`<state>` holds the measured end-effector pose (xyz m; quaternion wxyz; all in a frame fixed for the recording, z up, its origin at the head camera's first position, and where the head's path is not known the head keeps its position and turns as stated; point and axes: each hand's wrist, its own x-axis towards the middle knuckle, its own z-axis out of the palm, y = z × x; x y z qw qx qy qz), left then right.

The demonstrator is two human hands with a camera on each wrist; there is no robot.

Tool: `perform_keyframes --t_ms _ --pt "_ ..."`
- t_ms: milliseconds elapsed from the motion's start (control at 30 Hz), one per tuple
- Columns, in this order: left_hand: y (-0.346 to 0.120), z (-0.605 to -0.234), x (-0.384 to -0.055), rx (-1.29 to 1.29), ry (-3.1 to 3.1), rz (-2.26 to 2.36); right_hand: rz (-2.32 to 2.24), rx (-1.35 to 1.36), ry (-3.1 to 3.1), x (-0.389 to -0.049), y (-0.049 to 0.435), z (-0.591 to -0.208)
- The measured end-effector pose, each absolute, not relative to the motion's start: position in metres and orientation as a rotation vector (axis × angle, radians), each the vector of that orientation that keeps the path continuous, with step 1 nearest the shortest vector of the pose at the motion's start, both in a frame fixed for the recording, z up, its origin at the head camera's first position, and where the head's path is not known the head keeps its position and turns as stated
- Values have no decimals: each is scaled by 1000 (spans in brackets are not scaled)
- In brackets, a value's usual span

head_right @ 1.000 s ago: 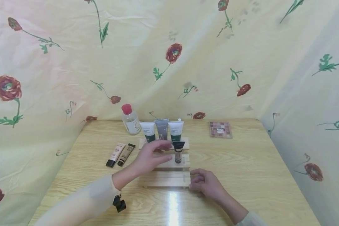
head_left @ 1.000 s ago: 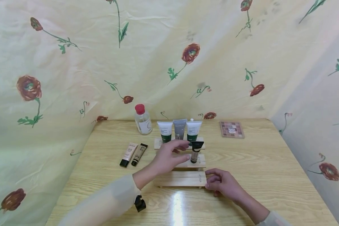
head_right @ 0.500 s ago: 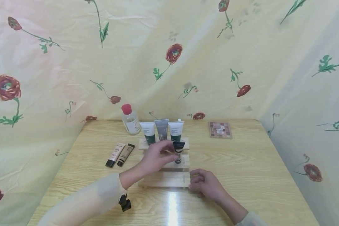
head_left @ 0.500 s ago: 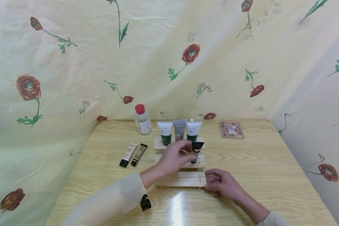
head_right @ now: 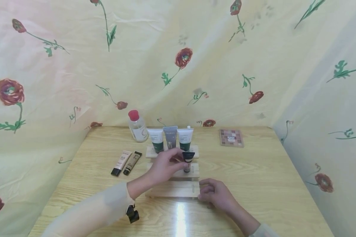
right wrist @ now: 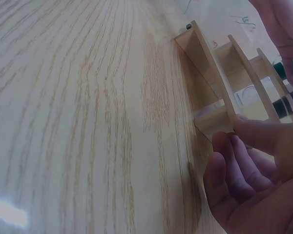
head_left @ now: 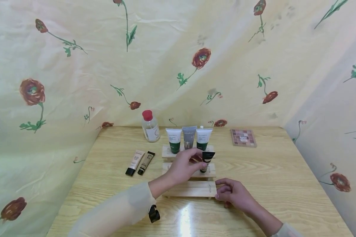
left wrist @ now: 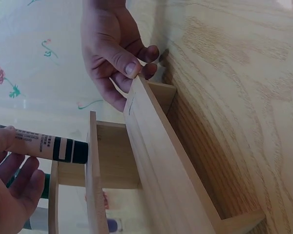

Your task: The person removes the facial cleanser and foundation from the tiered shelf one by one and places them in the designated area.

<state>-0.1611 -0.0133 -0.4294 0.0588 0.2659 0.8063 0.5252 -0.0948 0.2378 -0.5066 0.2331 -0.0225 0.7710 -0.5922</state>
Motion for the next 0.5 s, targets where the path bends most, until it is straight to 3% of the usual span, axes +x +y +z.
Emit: perform_keyframes --t_ms 500 --pt "-65 -416 -144 799 2392 1759 -1602 -73 2137 -96 238 -505"
